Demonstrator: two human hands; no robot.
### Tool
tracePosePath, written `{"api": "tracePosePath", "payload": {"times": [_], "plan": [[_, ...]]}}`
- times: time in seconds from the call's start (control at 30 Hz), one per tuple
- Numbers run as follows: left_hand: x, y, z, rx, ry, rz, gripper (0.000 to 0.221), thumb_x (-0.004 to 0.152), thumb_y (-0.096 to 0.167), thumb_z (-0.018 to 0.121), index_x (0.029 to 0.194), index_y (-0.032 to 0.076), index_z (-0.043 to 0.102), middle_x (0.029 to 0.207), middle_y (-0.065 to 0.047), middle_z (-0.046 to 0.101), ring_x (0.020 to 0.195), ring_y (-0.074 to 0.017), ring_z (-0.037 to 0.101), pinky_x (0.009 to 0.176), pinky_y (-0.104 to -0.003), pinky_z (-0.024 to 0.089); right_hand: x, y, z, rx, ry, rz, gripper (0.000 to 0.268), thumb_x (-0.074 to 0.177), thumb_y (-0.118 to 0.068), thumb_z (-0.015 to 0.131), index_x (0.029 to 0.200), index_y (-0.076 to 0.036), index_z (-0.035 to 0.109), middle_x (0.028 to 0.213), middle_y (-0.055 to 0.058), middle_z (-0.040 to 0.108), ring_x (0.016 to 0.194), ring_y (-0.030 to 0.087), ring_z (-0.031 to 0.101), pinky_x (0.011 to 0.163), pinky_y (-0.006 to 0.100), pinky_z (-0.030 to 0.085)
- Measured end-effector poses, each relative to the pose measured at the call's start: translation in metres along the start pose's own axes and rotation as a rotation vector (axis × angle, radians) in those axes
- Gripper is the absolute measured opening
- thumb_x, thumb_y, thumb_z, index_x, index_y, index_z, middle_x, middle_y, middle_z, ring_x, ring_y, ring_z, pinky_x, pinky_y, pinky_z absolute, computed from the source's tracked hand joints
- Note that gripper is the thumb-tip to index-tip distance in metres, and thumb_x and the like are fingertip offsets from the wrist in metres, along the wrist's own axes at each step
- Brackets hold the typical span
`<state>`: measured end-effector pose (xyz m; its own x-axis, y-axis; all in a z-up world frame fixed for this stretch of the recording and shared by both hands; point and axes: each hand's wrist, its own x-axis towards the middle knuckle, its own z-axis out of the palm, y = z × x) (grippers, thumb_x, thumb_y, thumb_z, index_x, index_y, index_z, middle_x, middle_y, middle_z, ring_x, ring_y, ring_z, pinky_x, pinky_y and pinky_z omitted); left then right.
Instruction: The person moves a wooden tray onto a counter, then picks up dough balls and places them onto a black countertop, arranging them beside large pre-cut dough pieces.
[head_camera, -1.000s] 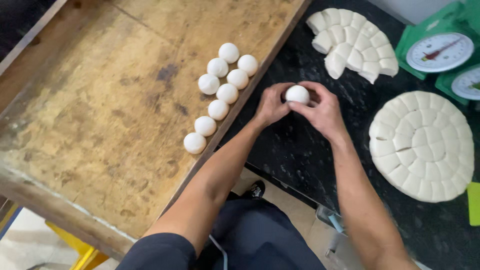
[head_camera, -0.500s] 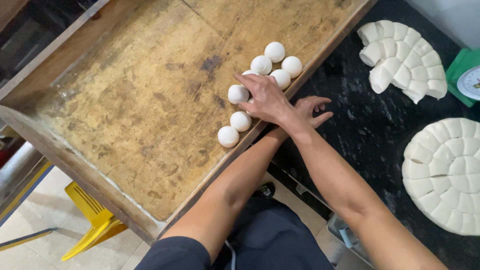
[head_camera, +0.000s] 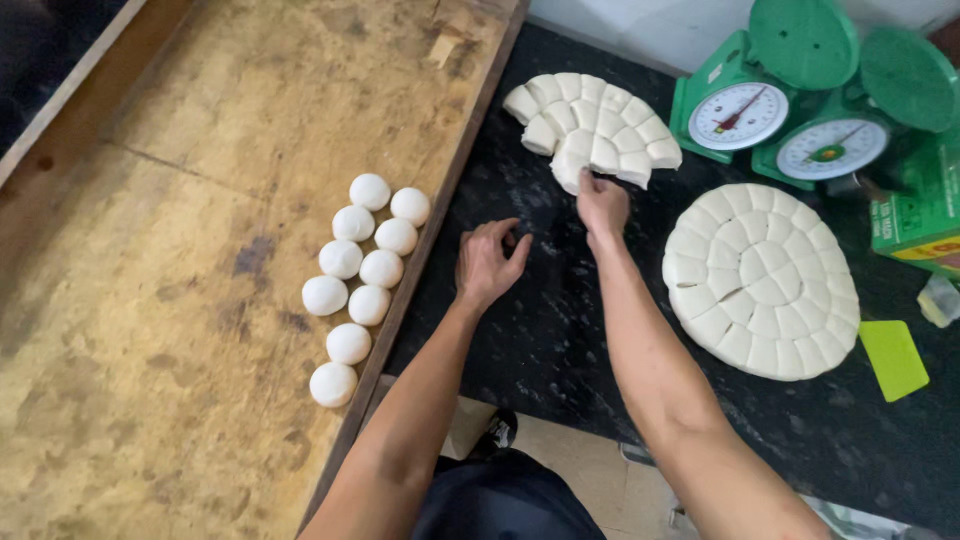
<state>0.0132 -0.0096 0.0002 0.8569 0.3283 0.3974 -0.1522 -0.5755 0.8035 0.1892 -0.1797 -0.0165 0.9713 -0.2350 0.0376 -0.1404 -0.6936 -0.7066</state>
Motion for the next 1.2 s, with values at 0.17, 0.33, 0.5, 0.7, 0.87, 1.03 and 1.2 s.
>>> {"api": "tracePosePath", "payload": {"times": [0.17,0.33,0.5,0.7,0.87,1.03,1.2], "plan": [[0.001,0.000,0.000,0.027,-0.044,0.001,0.032,0.086,0.030,0.077,0.106,0.005,0.075,0.081,-0.007,0.070,0.078,-0.0271,0.067,0.077,-0.043,0.049,0.025,-0.043,0.046,0.320,-0.115,0.188,0.050,0.082,-0.034,0.088,0.104,0.007,0.071,0.099,0.018,0.072,0.088,0.027,0.072,0.073,0.038,0.059],[0.001,0.000,-0.001,0.002,-0.088,-0.039,0.033,0.087,0.030,0.076,0.109,0.006,0.074,0.079,-0.006,0.068,0.072,-0.0237,0.064,0.072,-0.040,0.051,0.025,-0.039,0.047,0.788,-0.138,0.299,0.043,0.072,-0.018,0.085,0.107,0.004,0.072,0.095,0.012,0.075,0.076,0.020,0.073,0.060,0.033,0.058],[0.000,0.002,-0.002,0.039,-0.071,0.019,0.032,0.088,0.028,0.077,0.109,0.004,0.074,0.078,-0.006,0.067,0.073,-0.0243,0.063,0.073,-0.041,0.049,-0.060,0.002,-0.019,0.575,-0.125,-0.018,0.040,0.077,-0.016,0.088,0.101,0.003,0.064,0.091,0.009,0.070,0.079,0.017,0.067,0.068,0.032,0.054],[-0.001,0.012,-0.008,0.036,-0.094,0.022,0.034,0.089,0.028,0.076,0.114,0.005,0.073,0.082,-0.007,0.067,0.077,-0.0241,0.063,0.078,-0.040,0.049,-0.111,0.034,-0.124,0.011,-0.082,-0.627,0.042,0.096,-0.016,0.072,0.134,-0.004,0.058,0.122,0.018,0.059,0.111,0.036,0.059,0.094,0.044,0.049],[0.001,0.011,-0.004,0.071,-0.072,0.050,0.035,0.088,0.028,0.077,0.114,0.005,0.073,0.082,-0.006,0.066,0.081,-0.0251,0.064,0.081,-0.041,0.048,-0.093,0.046,-0.111,-0.337,-0.016,-0.754,0.022,0.093,-0.026,0.077,0.102,-0.011,0.064,0.109,0.016,0.056,0.101,0.035,0.055,0.088,0.048,0.046],[-0.002,0.005,-0.001,0.094,-0.048,0.093,0.032,0.089,0.027,0.077,0.113,0.006,0.073,0.083,-0.005,0.066,0.083,-0.0252,0.064,0.080,-0.041,0.048,-0.082,0.021,-0.053,-0.172,0.137,-0.688,0.032,0.093,-0.032,0.081,0.100,-0.006,0.062,0.103,0.012,0.059,0.097,0.035,0.054,0.087,0.049,0.044],[-0.004,0.000,-0.003,0.057,-0.109,0.069,0.030,0.089,0.024,0.077,0.112,0.005,0.073,0.083,-0.006,0.066,0.079,-0.0249,0.063,0.078,-0.040,0.049,-0.159,0.040,-0.074,-0.169,-0.025,-0.778,0.018,0.098,-0.024,0.076,0.101,-0.009,0.065,0.111,0.009,0.061,0.106,0.033,0.055,0.092,0.047,0.043]]}}
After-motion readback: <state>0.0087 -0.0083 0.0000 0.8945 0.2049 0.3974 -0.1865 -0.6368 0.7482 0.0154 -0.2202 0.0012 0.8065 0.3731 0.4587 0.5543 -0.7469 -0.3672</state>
